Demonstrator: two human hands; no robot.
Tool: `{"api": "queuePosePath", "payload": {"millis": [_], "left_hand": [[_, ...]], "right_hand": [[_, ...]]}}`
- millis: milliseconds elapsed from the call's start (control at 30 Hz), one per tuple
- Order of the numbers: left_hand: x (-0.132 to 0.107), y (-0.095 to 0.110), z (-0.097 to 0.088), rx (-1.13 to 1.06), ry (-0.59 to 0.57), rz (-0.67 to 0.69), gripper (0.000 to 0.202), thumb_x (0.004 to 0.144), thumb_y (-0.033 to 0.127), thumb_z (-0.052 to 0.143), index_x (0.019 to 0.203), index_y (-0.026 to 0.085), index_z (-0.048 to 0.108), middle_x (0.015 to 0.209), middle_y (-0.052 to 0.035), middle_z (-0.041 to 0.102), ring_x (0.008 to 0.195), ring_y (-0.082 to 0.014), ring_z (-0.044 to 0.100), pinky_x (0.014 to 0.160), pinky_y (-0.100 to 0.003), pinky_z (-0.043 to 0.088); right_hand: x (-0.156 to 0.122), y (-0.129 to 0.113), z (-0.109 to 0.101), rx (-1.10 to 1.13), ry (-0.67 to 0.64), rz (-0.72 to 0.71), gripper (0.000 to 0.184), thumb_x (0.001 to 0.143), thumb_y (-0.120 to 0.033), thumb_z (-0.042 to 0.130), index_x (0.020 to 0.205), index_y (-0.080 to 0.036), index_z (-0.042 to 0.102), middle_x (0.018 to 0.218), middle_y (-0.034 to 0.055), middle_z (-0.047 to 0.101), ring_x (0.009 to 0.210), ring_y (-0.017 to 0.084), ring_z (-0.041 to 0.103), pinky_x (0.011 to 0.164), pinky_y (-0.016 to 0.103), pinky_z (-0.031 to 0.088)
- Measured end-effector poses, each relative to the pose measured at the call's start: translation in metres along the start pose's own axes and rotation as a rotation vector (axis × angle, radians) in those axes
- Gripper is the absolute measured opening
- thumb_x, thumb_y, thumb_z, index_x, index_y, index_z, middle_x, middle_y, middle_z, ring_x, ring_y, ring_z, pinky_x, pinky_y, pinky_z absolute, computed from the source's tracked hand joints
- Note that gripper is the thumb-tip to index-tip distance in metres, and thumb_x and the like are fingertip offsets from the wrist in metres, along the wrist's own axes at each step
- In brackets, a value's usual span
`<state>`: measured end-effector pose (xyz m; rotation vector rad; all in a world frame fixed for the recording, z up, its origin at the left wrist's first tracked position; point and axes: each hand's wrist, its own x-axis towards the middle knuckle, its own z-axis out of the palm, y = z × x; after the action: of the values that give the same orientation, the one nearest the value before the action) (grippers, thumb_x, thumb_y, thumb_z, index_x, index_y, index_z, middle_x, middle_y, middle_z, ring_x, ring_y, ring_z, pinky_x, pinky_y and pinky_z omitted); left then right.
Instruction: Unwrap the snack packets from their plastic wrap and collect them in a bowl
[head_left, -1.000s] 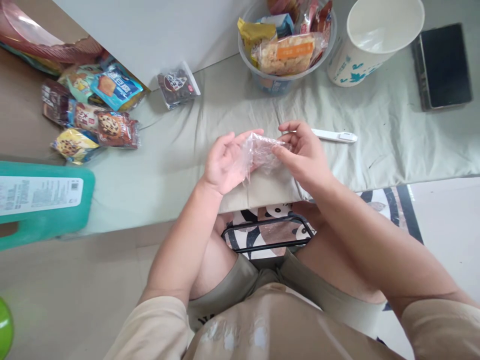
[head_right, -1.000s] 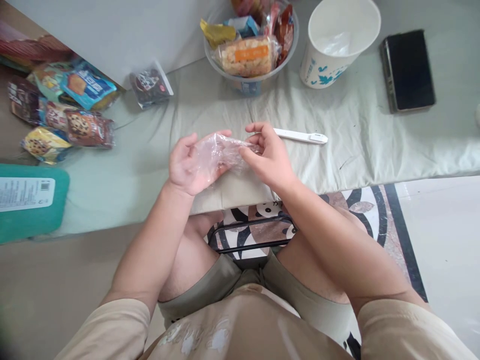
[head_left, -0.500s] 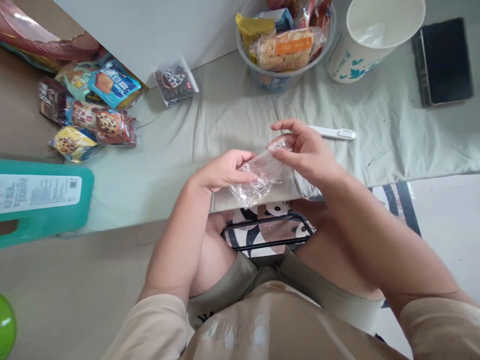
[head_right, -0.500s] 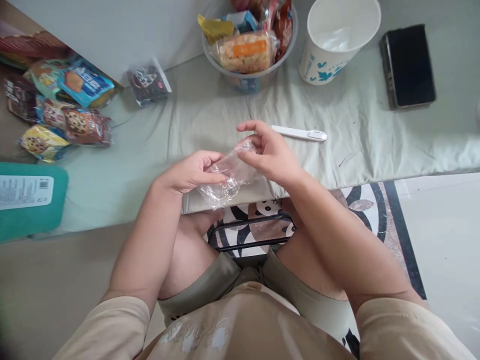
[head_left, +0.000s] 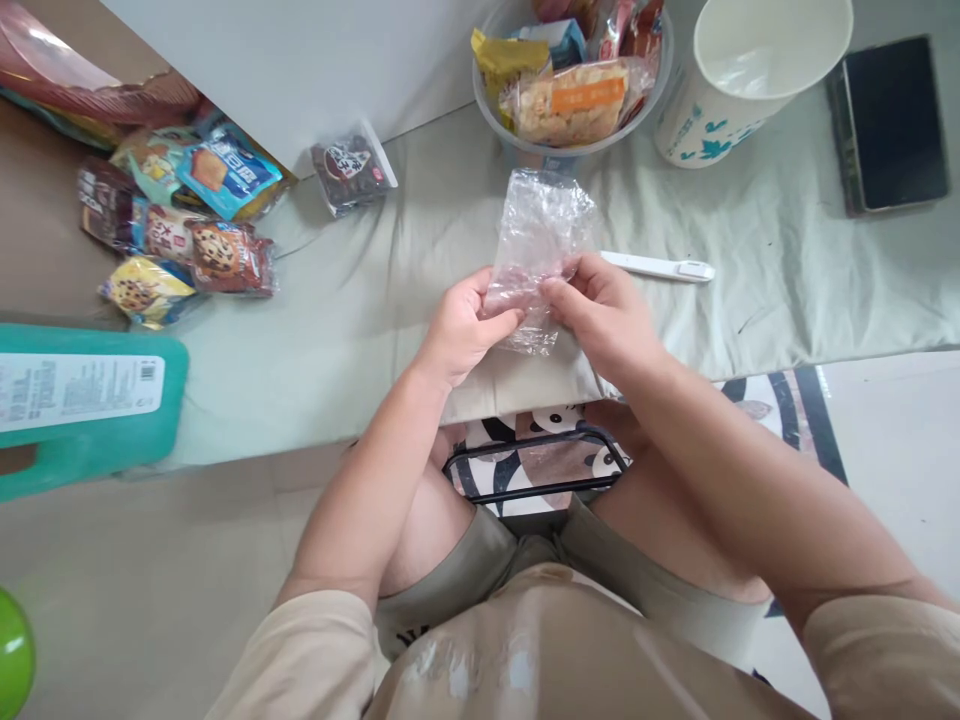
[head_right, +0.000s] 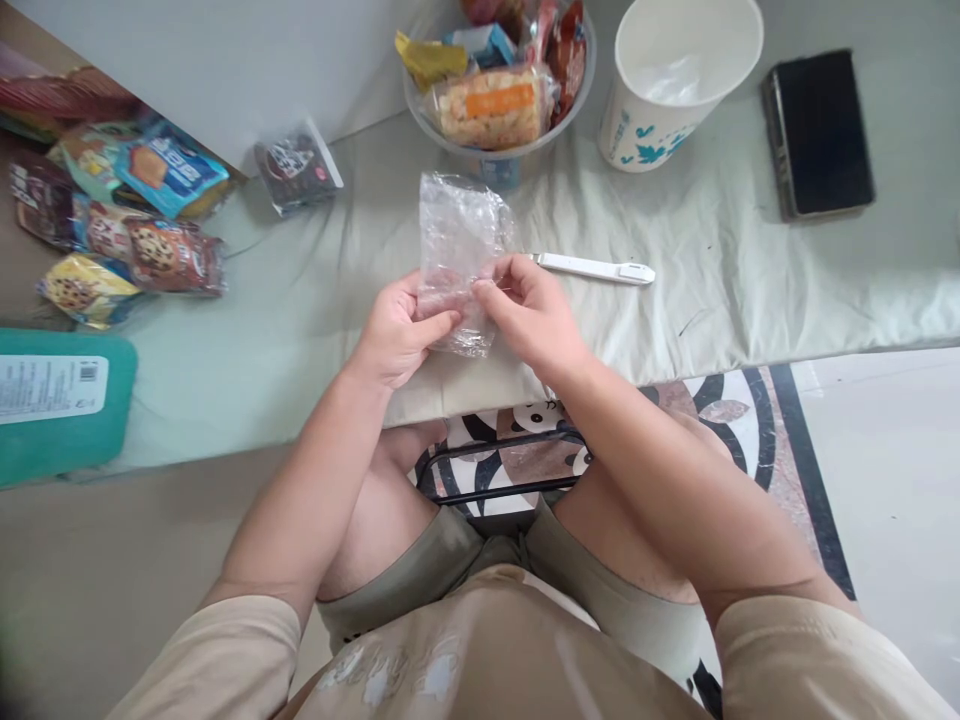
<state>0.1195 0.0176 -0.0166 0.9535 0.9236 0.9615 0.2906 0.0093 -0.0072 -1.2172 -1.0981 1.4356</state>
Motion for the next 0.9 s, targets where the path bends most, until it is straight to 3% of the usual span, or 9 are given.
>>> {"api": "queuePosePath", "payload": {"millis": [100, 233, 367, 467, 600, 733, 900], "left_hand": [[-0.003, 0.005, -0.004, 0.023, -0.062, -0.035, 0.037, 0.072, 0.042, 0.09, 0.098, 0.018, 0.076, 0.091, -0.0038, 0.08, 0.083, -0.0181, 0.076, 0.077, -0.028, 0.061], [-0.006, 0.008, -0.012, 0.18, 0.017, -0.006, 0.028, 0.085, 0.045, 0.078, 0.083, 0.017, 0.076, 0.07, -0.0009, 0.071, 0.062, -0.0111, 0.064, 0.058, -0.023, 0.052], [-0.007, 0.009, -0.011, 0.212, -0.004, -0.021, 0.017, 0.082, 0.033, 0.077, 0.081, 0.017, 0.075, 0.069, -0.0001, 0.07, 0.059, -0.0105, 0.062, 0.054, -0.021, 0.048], [-0.008, 0.01, -0.01, 0.153, -0.034, -0.031, 0.017, 0.079, 0.027, 0.075, 0.094, 0.019, 0.075, 0.07, 0.0008, 0.07, 0.058, -0.0118, 0.063, 0.054, -0.022, 0.05], [-0.006, 0.009, -0.011, 0.093, 0.015, 0.025, 0.023, 0.082, 0.023, 0.07, 0.104, 0.025, 0.073, 0.063, 0.0051, 0.061, 0.054, -0.0103, 0.059, 0.053, -0.022, 0.049], [-0.003, 0.008, -0.012, 0.093, 0.019, 0.135, 0.009, 0.08, 0.027, 0.076, 0.088, 0.024, 0.074, 0.067, 0.0036, 0.061, 0.055, -0.0088, 0.055, 0.052, -0.022, 0.045], [-0.004, 0.011, -0.013, 0.119, -0.036, 0.181, 0.01, 0.081, 0.03, 0.072, 0.076, 0.022, 0.076, 0.064, 0.0018, 0.06, 0.049, -0.0072, 0.046, 0.046, -0.022, 0.036]], "right_hand": [[0.001, -0.003, -0.002, -0.041, 0.023, -0.036, 0.02, 0.083, -0.031, 0.074, 0.077, -0.023, 0.057, 0.069, -0.0036, 0.056, 0.062, 0.01, 0.051, 0.061, 0.027, 0.042], [-0.003, -0.008, -0.005, -0.106, -0.051, -0.064, 0.014, 0.083, -0.028, 0.071, 0.078, -0.022, 0.059, 0.063, -0.0044, 0.056, 0.057, 0.01, 0.051, 0.054, 0.026, 0.039], [-0.007, -0.011, -0.004, -0.235, -0.154, -0.044, 0.013, 0.085, -0.03, 0.069, 0.077, -0.02, 0.065, 0.054, -0.0047, 0.052, 0.05, 0.01, 0.047, 0.047, 0.026, 0.032], [-0.007, -0.011, -0.004, -0.184, -0.158, -0.087, 0.014, 0.085, -0.033, 0.071, 0.082, -0.019, 0.068, 0.055, -0.0056, 0.051, 0.049, 0.009, 0.045, 0.047, 0.025, 0.031], [-0.006, -0.008, -0.005, -0.059, -0.187, -0.152, 0.021, 0.087, -0.04, 0.075, 0.094, -0.022, 0.068, 0.061, -0.0061, 0.052, 0.052, 0.009, 0.046, 0.05, 0.024, 0.034], [-0.006, -0.005, -0.005, -0.038, -0.201, -0.154, 0.021, 0.087, -0.043, 0.075, 0.095, -0.025, 0.069, 0.061, -0.0057, 0.052, 0.052, 0.01, 0.045, 0.05, 0.025, 0.035], [-0.004, -0.006, -0.006, -0.023, -0.152, -0.233, 0.015, 0.088, -0.038, 0.069, 0.083, -0.024, 0.07, 0.072, -0.0015, 0.059, 0.058, 0.01, 0.045, 0.054, 0.026, 0.035]]}}
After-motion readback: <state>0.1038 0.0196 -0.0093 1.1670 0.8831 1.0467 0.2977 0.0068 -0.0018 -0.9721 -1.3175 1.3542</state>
